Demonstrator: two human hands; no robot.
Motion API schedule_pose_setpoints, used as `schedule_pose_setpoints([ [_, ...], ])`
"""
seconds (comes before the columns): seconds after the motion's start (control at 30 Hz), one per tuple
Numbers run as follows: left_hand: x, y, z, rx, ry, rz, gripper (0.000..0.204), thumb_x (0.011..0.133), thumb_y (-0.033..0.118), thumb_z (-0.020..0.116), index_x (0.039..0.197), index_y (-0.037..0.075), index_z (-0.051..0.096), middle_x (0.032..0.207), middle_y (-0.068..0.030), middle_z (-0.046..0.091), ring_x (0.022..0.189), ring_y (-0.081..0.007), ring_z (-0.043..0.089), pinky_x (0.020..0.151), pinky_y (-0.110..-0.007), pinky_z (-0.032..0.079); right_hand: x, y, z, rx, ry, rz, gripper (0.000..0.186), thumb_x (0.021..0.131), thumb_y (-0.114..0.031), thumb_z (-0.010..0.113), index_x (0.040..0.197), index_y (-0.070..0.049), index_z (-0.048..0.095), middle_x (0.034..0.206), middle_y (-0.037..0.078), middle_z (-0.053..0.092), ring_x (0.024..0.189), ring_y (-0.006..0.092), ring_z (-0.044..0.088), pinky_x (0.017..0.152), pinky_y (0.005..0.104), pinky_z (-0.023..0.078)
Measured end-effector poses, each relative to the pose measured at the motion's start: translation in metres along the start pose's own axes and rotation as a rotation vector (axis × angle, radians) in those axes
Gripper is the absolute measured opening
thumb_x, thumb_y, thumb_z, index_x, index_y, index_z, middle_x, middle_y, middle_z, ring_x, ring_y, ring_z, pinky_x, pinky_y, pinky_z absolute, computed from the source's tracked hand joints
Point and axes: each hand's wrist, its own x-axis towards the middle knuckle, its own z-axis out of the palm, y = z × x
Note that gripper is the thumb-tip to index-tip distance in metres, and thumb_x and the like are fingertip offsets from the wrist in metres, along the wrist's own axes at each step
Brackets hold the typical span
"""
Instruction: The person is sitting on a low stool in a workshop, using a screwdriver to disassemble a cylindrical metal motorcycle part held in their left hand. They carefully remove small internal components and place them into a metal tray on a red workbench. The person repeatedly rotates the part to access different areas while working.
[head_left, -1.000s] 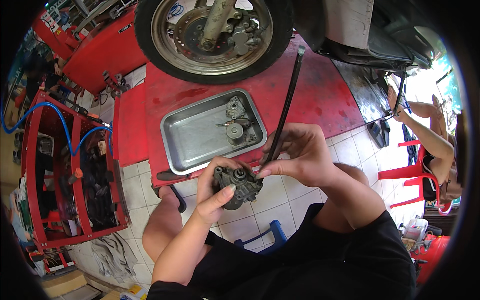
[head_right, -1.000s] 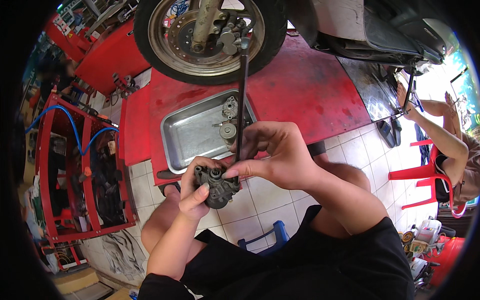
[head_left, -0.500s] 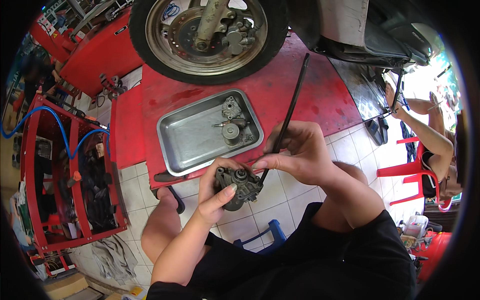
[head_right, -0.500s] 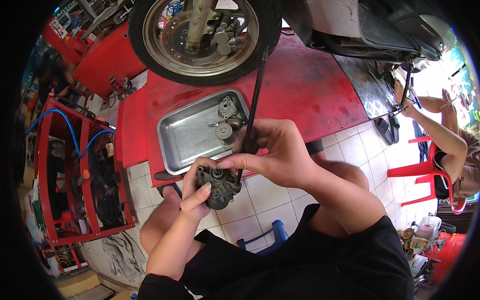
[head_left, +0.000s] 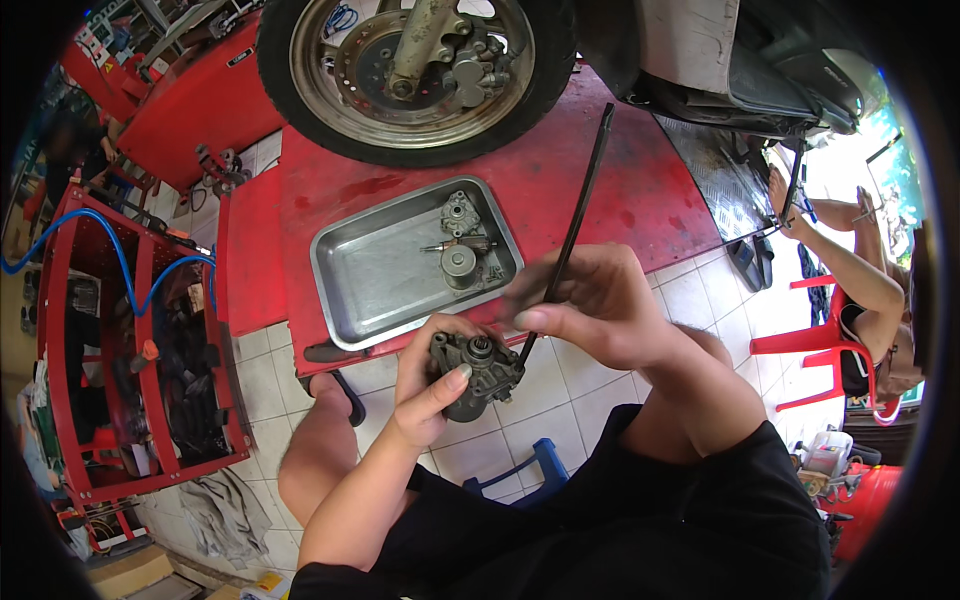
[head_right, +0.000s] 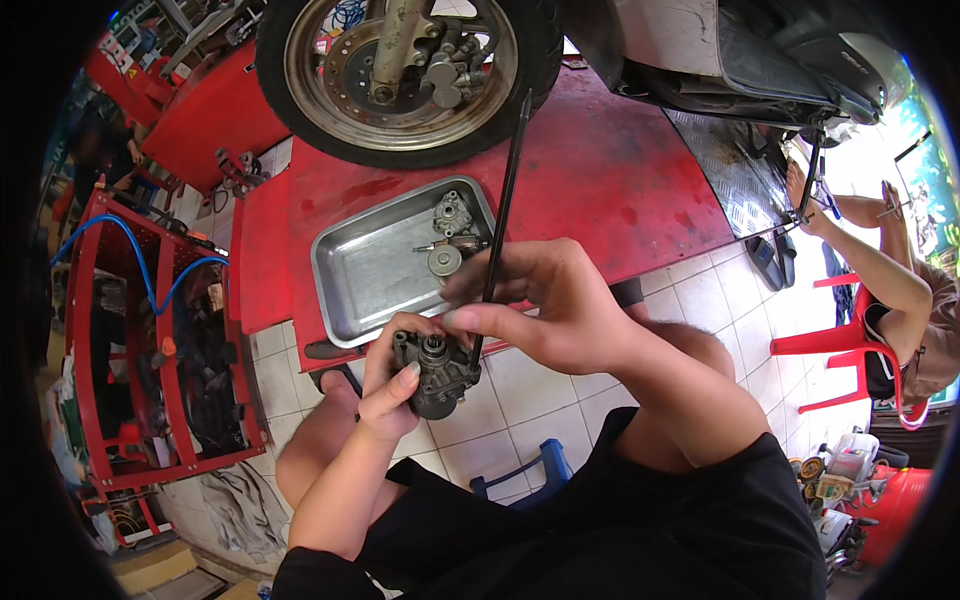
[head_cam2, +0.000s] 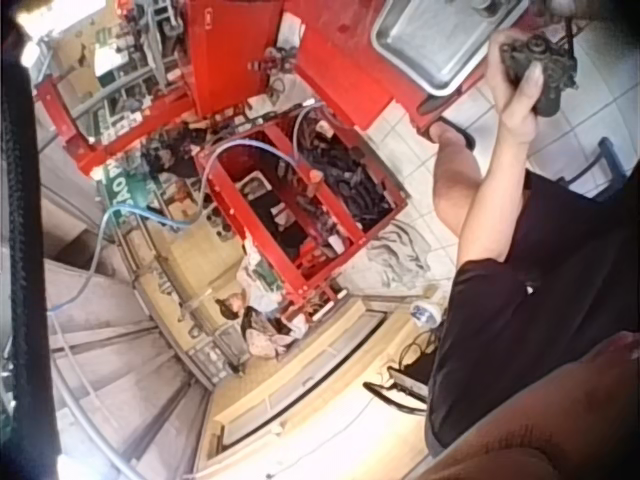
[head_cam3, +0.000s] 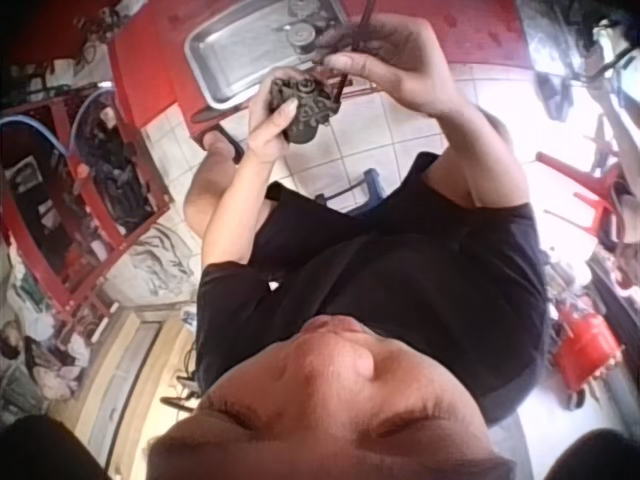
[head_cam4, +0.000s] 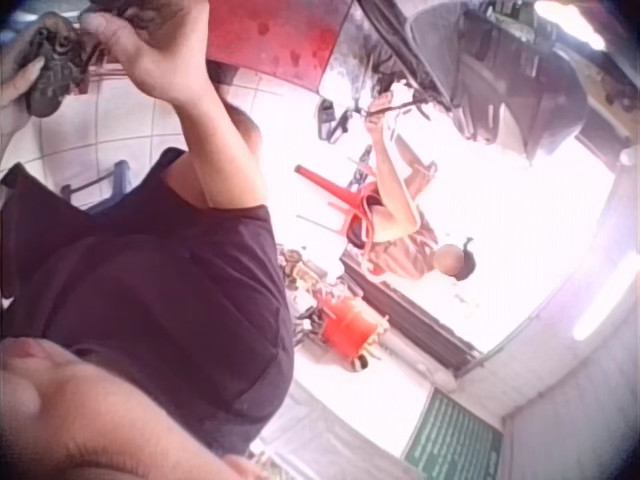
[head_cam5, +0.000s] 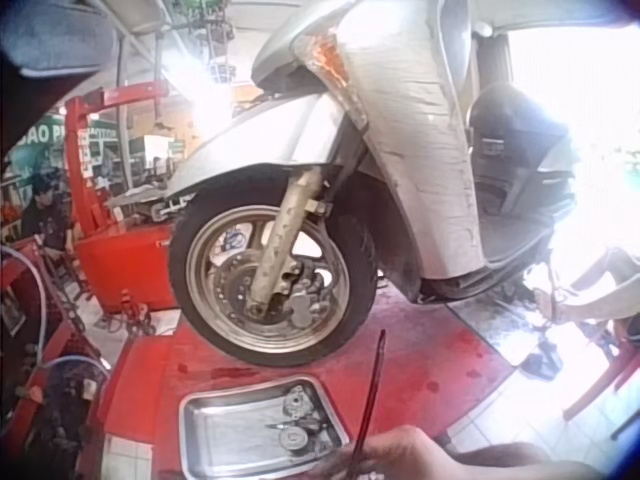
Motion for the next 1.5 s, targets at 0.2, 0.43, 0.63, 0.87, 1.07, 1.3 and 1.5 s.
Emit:
schedule_pose_setpoints([
  [0.2, 0.0, 0.001, -0.002, -0.019, 0.02, 0.001, 0.051, 0.084, 0.033, 0.07, 0.115, -0.002, 0.049, 0.113, -0.0201, 0.06, 0.103, -0.0265, 0.064, 0.09, -0.038, 0.053, -0.003, 0.006, -0.006, 0.156, -0.013, 0.009, 0.028, 0.088, 0.002, 0.072, 0.113, 0.01, 0.062, 0.099, 0.013, 0.073, 0.099, 0.0177, 0.07, 0.087, 0.0311, 0.056],
  [0.43, -0.001, -0.003, -0.006, -0.002, -0.002, -0.004, 0.051, 0.084, 0.033, 0.07, 0.114, -0.002, 0.05, 0.112, -0.0199, 0.061, 0.104, -0.0266, 0.064, 0.09, -0.038, 0.053, 0.001, 0.003, 0.008, 0.117, 0.091, -0.014, 0.031, 0.086, 0.005, 0.073, 0.115, 0.01, 0.062, 0.094, 0.013, 0.073, 0.095, 0.0171, 0.071, 0.085, 0.0292, 0.056],
  [0.63, 0.001, 0.0, -0.001, -0.041, 0.031, -0.009, 0.055, 0.082, 0.034, 0.071, 0.118, 0.0, 0.046, 0.111, -0.0255, 0.059, 0.087, -0.0323, 0.067, 0.072, -0.039, 0.059, -0.004, 0.006, -0.008, 0.06, -0.019, -0.02, 0.025, 0.089, 0.002, 0.071, 0.112, 0.008, 0.065, 0.098, 0.013, 0.073, 0.097, 0.0162, 0.069, 0.088, 0.0305, 0.055],
  [0.87, -0.002, -0.011, -0.007, -0.052, 0.041, -0.019, 0.053, 0.084, 0.032, 0.07, 0.119, 0.0, 0.046, 0.11, -0.0255, 0.059, 0.088, -0.0329, 0.067, 0.072, -0.041, 0.059, 0.003, 0.011, 0.005, 0.057, 0.05, -0.099, 0.023, 0.089, 0.004, 0.07, 0.11, 0.008, 0.064, 0.095, 0.012, 0.073, 0.093, 0.0161, 0.07, 0.084, 0.0299, 0.056],
  [1.07, -0.002, -0.012, -0.01, -0.058, 0.031, -0.004, 0.054, 0.084, 0.033, 0.069, 0.118, -0.001, 0.046, 0.109, -0.0254, 0.059, 0.088, -0.0331, 0.067, 0.071, -0.041, 0.059, -0.002, 0.006, 0.0, 0.059, 0.009, 0.071, 0.023, 0.09, 0.0, 0.071, 0.109, 0.008, 0.063, 0.094, 0.011, 0.073, 0.093, 0.0151, 0.07, 0.083, 0.0305, 0.056],
  [1.3, -0.001, -0.007, -0.003, -0.11, 0.05, -0.028, 0.054, 0.083, 0.034, 0.069, 0.117, -0.001, 0.046, 0.108, -0.0254, 0.058, 0.084, -0.0339, 0.067, 0.069, -0.041, 0.059, 0.0, 0.009, 0.002, -0.031, 0.024, -0.024, 0.027, 0.09, 0.001, 0.07, 0.114, 0.009, 0.06, 0.091, 0.01, 0.071, 0.091, 0.0147, 0.069, 0.081, 0.0297, 0.055],
  [1.5, 0.0, -0.001, 0.002, -0.123, 0.062, -0.024, 0.056, 0.083, 0.035, 0.069, 0.117, -0.001, 0.045, 0.104, -0.0261, 0.06, 0.084, -0.034, 0.067, 0.069, -0.041, 0.059, -0.002, 0.008, -0.001, 0.06, 0.018, 0.022, 0.028, 0.089, -0.002, 0.073, 0.112, 0.007, 0.06, 0.092, 0.008, 0.069, 0.093, 0.0131, 0.067, 0.082, 0.0277, 0.054],
])
